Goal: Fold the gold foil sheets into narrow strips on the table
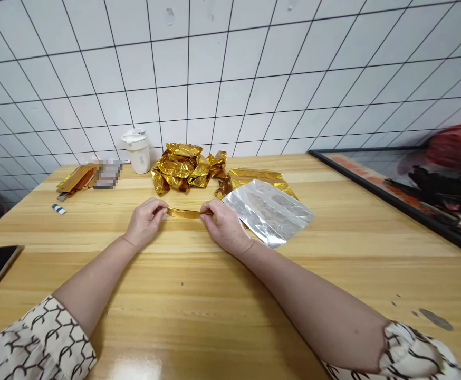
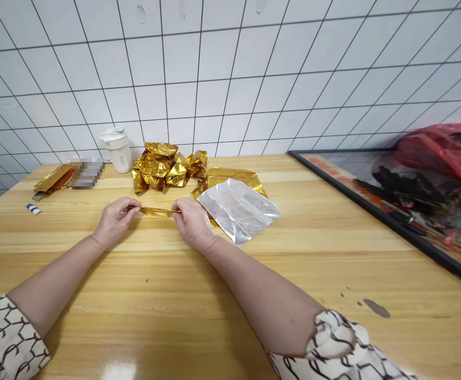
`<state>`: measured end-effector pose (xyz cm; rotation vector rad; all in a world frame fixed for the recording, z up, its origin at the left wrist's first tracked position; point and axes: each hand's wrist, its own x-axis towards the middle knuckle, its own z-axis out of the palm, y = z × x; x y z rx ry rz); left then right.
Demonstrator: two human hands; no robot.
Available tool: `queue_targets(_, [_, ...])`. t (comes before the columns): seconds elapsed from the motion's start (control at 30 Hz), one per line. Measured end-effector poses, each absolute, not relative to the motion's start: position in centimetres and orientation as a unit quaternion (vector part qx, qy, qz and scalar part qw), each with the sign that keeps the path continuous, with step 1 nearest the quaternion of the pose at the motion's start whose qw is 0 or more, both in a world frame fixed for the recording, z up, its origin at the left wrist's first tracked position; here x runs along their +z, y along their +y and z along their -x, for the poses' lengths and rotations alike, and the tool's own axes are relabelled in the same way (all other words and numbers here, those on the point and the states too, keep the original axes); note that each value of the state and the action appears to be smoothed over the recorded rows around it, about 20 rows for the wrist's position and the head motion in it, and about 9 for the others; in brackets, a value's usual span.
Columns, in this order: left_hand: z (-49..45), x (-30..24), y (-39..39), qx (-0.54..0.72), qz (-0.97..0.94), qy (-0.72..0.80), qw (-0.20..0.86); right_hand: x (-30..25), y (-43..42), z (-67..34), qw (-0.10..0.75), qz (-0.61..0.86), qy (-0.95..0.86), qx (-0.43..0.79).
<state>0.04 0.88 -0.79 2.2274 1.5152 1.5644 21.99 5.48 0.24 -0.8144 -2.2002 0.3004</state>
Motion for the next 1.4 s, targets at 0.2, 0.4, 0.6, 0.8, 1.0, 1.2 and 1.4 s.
queue_targets(0.2, [0.1,-1.2,1.1,0.501,-0.719,0.482,0.002,-0.2,5.8,-21.9,0.382,0.332,-0.852,0.134])
queue_targets(0.4, [0.1,-1.3,1.0,0.494,-0.706,0.508,0.009,0.1,5.7,-21.8,0.375,0.340,-0.852,0.131])
queue_targets(0.6, [0.1,-1.3,1.0,0.486,-0.689,0.536,0.046,0.4,5.2,-21.8,0.348,0.386,-0.836,0.175])
queue_targets(0.8, [0.3,-1.5,1.1,0.485,-0.696,0.526,0.060,0.2,5.7,-21.7,0.370,0.396,-0.796,0.268])
queue_targets(1.0, [0.2,-1.6,1.1,0.496,-0.698,0.514,0.056,0.9,5.6,-21.7,0.369,0.412,-0.734,0.395])
queue_targets(1.2, [-0.3,-1.4,0.9,0.512,-0.684,0.511,0.092,0.9,5.7,-21.6,0.405,0.385,-0.711,0.428])
queue_targets(1.4, [-0.5,-1.0,0.8,0.508,-0.677,0.521,0.111,0.3,6.1,-21.5,0.406,0.388,-0.703,0.436])
